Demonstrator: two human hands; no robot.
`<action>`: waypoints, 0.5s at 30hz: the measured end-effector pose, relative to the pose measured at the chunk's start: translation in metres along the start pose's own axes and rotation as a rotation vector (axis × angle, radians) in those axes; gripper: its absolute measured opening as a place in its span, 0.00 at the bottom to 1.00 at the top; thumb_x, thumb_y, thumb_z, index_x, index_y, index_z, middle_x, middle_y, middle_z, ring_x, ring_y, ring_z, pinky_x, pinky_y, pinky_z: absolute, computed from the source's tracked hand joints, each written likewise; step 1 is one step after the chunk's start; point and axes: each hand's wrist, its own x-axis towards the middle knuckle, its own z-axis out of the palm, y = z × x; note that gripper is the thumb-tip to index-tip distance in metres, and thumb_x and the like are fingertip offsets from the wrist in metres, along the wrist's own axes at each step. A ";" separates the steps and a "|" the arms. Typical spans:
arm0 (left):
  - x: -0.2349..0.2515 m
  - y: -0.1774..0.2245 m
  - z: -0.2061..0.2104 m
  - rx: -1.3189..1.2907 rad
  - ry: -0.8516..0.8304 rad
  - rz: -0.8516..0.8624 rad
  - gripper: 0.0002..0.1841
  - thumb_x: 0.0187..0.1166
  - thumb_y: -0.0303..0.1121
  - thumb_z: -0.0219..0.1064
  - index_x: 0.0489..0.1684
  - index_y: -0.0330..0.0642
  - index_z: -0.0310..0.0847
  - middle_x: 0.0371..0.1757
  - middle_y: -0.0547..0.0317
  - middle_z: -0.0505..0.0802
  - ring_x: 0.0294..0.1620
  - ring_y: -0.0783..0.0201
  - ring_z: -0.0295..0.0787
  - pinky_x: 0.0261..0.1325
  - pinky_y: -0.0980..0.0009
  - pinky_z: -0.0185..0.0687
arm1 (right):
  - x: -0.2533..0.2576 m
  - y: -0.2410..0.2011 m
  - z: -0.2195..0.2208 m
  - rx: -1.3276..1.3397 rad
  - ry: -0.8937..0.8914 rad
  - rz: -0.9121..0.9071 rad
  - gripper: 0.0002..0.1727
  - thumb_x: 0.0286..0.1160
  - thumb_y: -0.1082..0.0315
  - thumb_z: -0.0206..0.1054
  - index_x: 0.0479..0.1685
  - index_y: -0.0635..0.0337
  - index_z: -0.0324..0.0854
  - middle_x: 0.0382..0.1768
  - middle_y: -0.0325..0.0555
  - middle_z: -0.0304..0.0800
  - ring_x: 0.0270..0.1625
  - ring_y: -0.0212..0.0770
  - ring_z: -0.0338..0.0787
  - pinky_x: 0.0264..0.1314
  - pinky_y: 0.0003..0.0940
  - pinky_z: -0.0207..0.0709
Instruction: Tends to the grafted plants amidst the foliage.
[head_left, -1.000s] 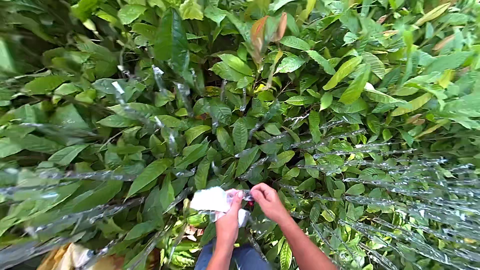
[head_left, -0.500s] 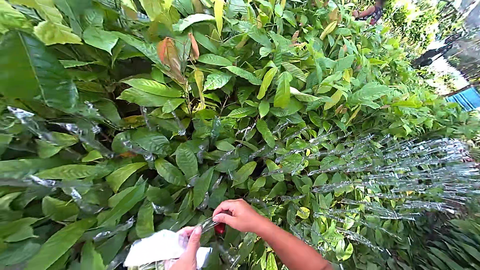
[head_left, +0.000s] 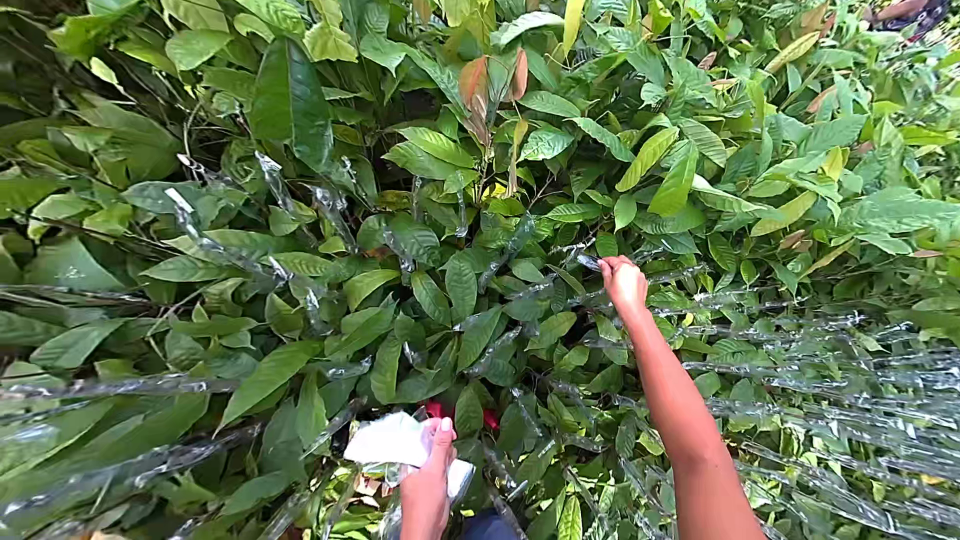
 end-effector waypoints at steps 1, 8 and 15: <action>-0.002 -0.003 -0.001 0.001 -0.003 -0.015 0.03 0.82 0.26 0.58 0.39 0.44 0.76 0.22 0.75 0.80 0.16 0.82 0.68 0.23 0.85 0.68 | 0.006 -0.001 -0.001 -0.010 0.014 0.015 0.20 0.92 0.55 0.56 0.61 0.56 0.90 0.63 0.58 0.89 0.61 0.66 0.90 0.59 0.70 0.79; -0.005 -0.011 -0.007 -0.028 0.020 -0.055 0.03 0.82 0.26 0.58 0.40 0.44 0.76 0.22 0.74 0.81 0.16 0.81 0.70 0.23 0.85 0.70 | 0.027 -0.016 -0.009 -0.129 -0.039 0.068 0.21 0.93 0.55 0.53 0.63 0.57 0.88 0.69 0.57 0.87 0.66 0.65 0.88 0.62 0.70 0.77; 0.002 -0.010 -0.012 -0.030 0.038 -0.042 0.04 0.82 0.25 0.58 0.38 0.45 0.76 0.22 0.74 0.81 0.16 0.81 0.70 0.24 0.85 0.71 | 0.047 -0.033 0.002 -0.247 -0.077 0.063 0.21 0.92 0.57 0.54 0.62 0.60 0.88 0.68 0.60 0.87 0.65 0.67 0.89 0.61 0.70 0.79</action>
